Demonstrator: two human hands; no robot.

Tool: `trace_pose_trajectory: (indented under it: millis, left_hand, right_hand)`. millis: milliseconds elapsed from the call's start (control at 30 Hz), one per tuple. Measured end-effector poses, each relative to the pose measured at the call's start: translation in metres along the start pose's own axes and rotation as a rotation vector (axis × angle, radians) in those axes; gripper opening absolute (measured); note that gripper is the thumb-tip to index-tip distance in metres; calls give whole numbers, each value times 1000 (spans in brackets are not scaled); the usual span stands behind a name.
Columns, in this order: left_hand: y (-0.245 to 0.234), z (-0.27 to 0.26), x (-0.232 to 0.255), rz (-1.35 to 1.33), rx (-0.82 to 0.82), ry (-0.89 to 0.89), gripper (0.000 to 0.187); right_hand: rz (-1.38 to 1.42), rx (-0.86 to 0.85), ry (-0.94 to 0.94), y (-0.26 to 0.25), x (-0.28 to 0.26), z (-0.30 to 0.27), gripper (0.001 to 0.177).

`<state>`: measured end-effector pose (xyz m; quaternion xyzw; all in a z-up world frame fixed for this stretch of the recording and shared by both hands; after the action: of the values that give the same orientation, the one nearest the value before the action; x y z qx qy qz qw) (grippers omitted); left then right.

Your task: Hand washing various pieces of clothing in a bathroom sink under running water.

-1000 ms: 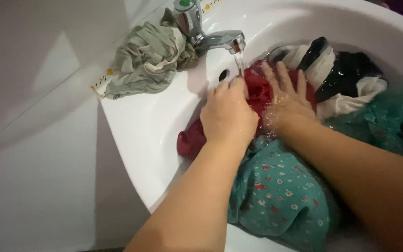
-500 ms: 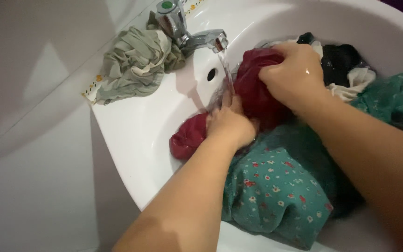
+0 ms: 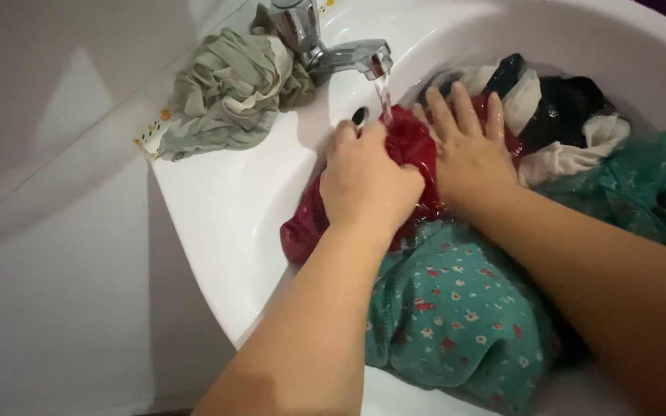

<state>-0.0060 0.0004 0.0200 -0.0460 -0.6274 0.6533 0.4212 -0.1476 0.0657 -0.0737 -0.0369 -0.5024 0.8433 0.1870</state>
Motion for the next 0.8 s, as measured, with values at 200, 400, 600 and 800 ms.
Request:
trace_pose_trajectory:
  millis: [200, 400, 600, 800]
  left_hand:
    - [10, -12, 13, -21, 1, 252, 58]
    - [34, -1, -1, 113, -315, 177, 96]
    - [92, 16, -44, 167, -281, 132, 88]
    - [57, 20, -39, 104, -222, 31, 44]
  right_hand:
    - [-293, -114, -121, 23, 10, -6, 80]
    - [228, -322, 15, -14, 29, 15, 59]
    - [713, 140, 235, -63, 25, 16, 30]
    - [861, 307, 197, -87, -7, 13, 27]
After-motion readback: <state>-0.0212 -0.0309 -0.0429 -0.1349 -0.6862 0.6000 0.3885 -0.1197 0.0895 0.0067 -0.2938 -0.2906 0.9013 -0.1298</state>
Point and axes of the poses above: each hand's wrist, its own z-axis towards the middle knuckle, its own y-axis out of the palm, x = y × z, the point moved 2 cm from there along z, towards the middle knuckle, and after that the axes turned 4 degrees about -y, right-handed, at the moved point
